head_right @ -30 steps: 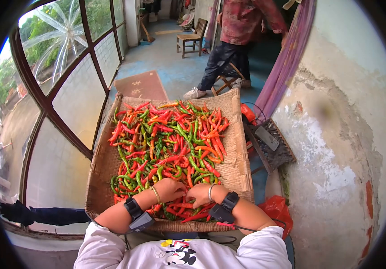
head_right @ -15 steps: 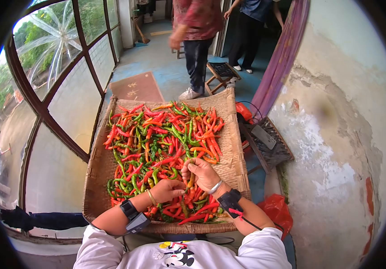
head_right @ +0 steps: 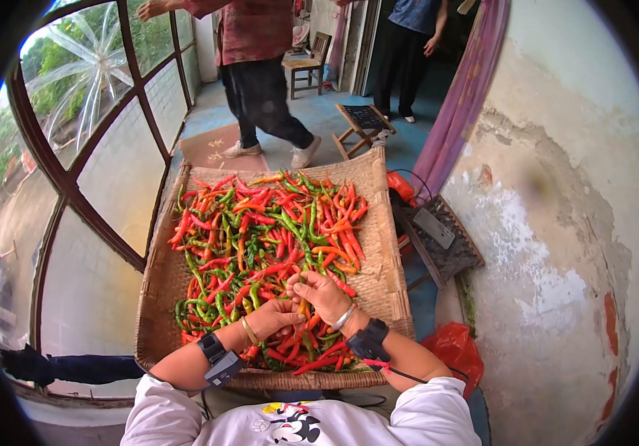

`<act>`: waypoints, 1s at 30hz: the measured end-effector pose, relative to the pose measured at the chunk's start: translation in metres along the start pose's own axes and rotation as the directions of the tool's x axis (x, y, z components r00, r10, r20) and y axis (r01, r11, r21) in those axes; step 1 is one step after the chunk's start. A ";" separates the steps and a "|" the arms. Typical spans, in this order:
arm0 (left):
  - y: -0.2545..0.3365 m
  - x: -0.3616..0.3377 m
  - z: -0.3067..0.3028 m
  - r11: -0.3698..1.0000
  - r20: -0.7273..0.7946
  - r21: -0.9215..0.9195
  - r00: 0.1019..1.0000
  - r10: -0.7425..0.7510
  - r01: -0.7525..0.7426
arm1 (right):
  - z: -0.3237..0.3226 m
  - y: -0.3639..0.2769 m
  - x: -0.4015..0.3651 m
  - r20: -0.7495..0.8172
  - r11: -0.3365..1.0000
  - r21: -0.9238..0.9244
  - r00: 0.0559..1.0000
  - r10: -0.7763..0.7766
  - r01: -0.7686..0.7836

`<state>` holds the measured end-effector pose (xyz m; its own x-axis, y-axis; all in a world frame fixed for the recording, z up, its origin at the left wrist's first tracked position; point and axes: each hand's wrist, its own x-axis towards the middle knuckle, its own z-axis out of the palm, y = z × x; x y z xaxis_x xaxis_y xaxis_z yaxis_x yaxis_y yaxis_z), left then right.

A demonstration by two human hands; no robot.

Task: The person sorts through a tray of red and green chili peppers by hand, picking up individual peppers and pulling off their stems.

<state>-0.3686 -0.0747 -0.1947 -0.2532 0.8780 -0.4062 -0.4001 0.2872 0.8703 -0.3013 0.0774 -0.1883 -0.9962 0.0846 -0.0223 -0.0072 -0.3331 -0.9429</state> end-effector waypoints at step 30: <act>-0.002 0.008 -0.006 0.937 -0.350 0.003 0.877 0.329 -0.350 | -0.034 -0.022 0.030 -0.301 0.880 0.474 0.933 0.196 -0.031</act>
<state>-0.3754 -0.0705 -0.2012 -0.6620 0.7305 -0.1675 -0.2833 -0.0371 0.9583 -0.3277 0.1189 -0.1794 -0.9047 0.2968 -0.3055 -0.0164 -0.7410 -0.6713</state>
